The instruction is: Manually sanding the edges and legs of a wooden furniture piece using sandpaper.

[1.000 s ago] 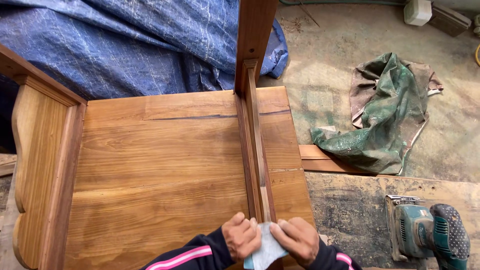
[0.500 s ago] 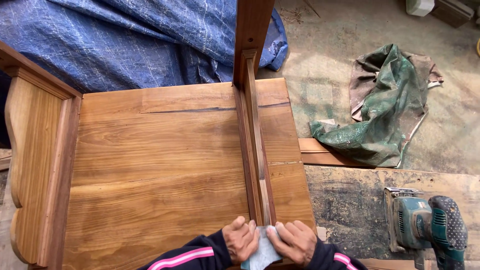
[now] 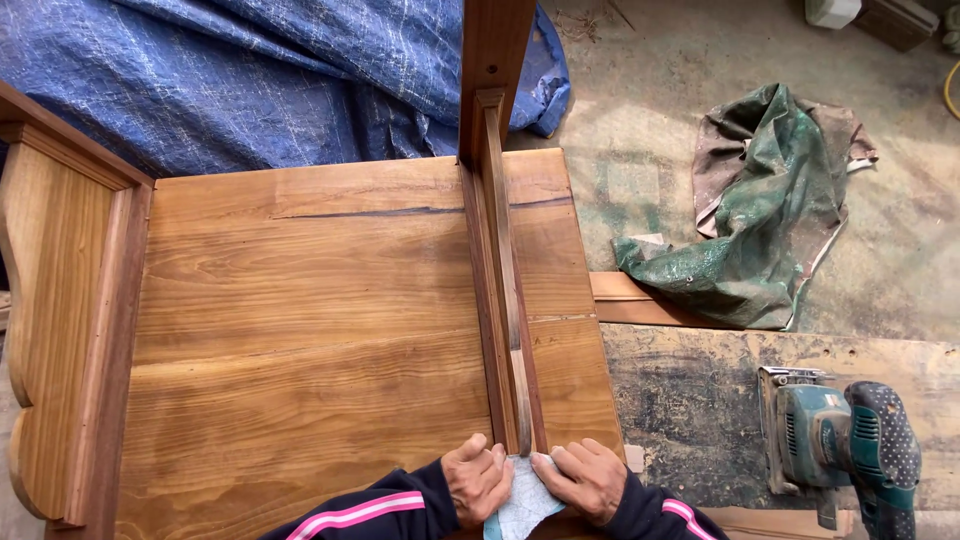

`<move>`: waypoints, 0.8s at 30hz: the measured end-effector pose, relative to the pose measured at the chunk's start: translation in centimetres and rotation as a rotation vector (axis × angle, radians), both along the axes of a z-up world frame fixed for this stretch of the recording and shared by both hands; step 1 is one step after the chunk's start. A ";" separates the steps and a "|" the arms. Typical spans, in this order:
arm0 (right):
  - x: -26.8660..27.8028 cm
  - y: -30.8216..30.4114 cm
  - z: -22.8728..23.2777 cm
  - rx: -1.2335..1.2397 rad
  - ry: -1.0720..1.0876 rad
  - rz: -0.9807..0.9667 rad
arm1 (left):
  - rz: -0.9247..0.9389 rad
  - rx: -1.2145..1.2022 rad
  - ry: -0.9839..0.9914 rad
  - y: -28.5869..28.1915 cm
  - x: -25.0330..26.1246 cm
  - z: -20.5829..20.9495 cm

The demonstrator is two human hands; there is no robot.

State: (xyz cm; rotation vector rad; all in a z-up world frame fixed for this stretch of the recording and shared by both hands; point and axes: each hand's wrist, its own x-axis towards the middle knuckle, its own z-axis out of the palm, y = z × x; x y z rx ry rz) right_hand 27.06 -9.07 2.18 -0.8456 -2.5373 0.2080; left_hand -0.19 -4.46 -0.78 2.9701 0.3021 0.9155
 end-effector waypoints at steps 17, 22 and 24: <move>0.9 0.8 -0.1 0.005 -0.012 -0.032 | -0.079 -0.090 0.023 1.0 -0.7 0.5; -1.5 7.0 6.4 0.076 0.087 -0.164 | 0.142 -0.149 -0.152 6.2 0.7 6.1; -0.7 8.1 3.6 -0.025 0.096 -0.094 | 0.185 -0.193 -0.128 7.1 1.0 4.4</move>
